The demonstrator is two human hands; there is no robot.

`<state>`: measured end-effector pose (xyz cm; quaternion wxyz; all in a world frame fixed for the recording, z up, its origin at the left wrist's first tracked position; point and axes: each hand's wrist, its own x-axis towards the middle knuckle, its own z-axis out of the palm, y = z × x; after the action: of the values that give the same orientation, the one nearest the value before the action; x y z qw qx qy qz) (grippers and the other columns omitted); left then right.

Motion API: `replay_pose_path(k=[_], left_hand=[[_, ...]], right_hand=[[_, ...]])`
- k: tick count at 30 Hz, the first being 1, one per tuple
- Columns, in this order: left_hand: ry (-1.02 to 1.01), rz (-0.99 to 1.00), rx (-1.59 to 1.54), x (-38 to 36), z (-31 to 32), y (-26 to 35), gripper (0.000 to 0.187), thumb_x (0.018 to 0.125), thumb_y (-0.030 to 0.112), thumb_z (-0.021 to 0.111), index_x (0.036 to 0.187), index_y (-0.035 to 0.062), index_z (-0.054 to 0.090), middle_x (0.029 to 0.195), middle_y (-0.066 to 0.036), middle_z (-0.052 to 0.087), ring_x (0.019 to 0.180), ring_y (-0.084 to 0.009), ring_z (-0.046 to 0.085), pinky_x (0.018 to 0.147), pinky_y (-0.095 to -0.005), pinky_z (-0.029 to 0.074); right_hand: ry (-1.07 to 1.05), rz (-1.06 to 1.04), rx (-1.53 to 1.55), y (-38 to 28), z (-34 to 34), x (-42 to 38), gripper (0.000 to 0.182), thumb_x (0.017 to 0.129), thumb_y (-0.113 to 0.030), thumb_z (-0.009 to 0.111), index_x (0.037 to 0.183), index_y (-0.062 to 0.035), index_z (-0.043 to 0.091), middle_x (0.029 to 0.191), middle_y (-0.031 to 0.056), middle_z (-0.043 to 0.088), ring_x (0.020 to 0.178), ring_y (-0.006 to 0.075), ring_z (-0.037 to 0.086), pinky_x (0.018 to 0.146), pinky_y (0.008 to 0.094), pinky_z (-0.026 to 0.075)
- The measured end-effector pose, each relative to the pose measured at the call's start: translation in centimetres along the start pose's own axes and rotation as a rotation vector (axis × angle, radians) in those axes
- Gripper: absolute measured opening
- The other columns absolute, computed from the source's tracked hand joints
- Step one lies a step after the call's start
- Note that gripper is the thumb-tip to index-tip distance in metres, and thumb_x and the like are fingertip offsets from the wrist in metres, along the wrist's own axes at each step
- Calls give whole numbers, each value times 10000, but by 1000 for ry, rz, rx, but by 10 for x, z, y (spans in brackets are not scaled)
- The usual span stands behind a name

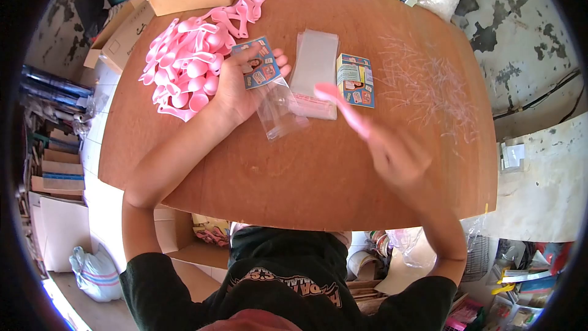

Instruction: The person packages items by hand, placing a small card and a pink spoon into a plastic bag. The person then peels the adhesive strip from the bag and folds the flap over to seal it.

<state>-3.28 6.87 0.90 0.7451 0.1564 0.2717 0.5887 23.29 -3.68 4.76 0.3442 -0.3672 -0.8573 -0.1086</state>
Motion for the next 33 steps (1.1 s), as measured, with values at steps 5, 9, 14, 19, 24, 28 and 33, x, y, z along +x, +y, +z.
replay_pose_path(k=[5, 9, 14, 19, 24, 28, 33], left_hand=[[37, 26, -28, -2, 5, 4, 213, 941, 187, 491, 1052, 8, 457, 1039, -182, 559, 986, -308, 599, 917, -446, 523], [45, 2, -27, -10, 11, 0, 291, 963, 275, 495, 1043, 0, 445, 1013, -168, 546, 974, -305, 598, 902, -446, 532], [5, -25, 64, -18, 9, -13, 508, 947, 468, 485, 1086, -20, 479, 1047, -174, 577, 980, -301, 614, 907, -433, 521], [-82, -162, 81, -32, 13, -20, 617, 927, 562, 441, 1098, -28, 496, 1036, -153, 588, 982, -290, 618, 899, -392, 528], [-70, -146, 142, -36, 16, -28, 646, 927, 569, 431, 1140, -39, 462, 1061, -169, 573, 1012, -305, 601, 957, -418, 497], [-97, -140, 182, -40, 22, -27, 655, 918, 564, 469, 1199, -25, 413, 1147, -173, 517, 1146, -299, 516, 1017, -436, 435], [39, 1, 135, -31, 11, -27, 594, 934, 427, 538, 1321, 28, 328, 1279, -130, 404, 1243, -248, 408, 1078, -398, 276]], right_hand=[[-76, -313, 124, -25, -1, -26, 300, 724, 18, 697, 1019, 38, 648, 860, 150, 649, 694, 243, 658, 562, 304, 537], [-1, -383, 110, -31, 11, -15, 296, 718, -2, 704, 1004, 52, 649, 832, 150, 632, 684, 231, 652, 550, 294, 532], [91, -402, 71, -28, 27, -2, 314, 691, 85, 718, 993, 36, 649, 832, 130, 632, 670, 242, 656, 538, 306, 538], [133, -438, 7, -25, 35, 7, 301, 690, 22, 737, 983, 18, 671, 863, 132, 624, 705, 236, 642, 559, 303, 529], [307, -401, -123, -31, 43, 19, 277, 692, -28, 754, 961, -11, 690, 932, 149, 630, 785, 246, 641, 629, 330, 540], [155, -136, 139, -37, 27, 29, 197, 719, 26, 716, 909, -18, 689, 979, 157, 653, 871, 280, 653, 709, 359, 544], [70, 86, 200, -31, -47, 73, 126, 814, 25, 636, 926, 3, 689, 883, 135, 677, 793, 232, 652, 712, 312, 507]])
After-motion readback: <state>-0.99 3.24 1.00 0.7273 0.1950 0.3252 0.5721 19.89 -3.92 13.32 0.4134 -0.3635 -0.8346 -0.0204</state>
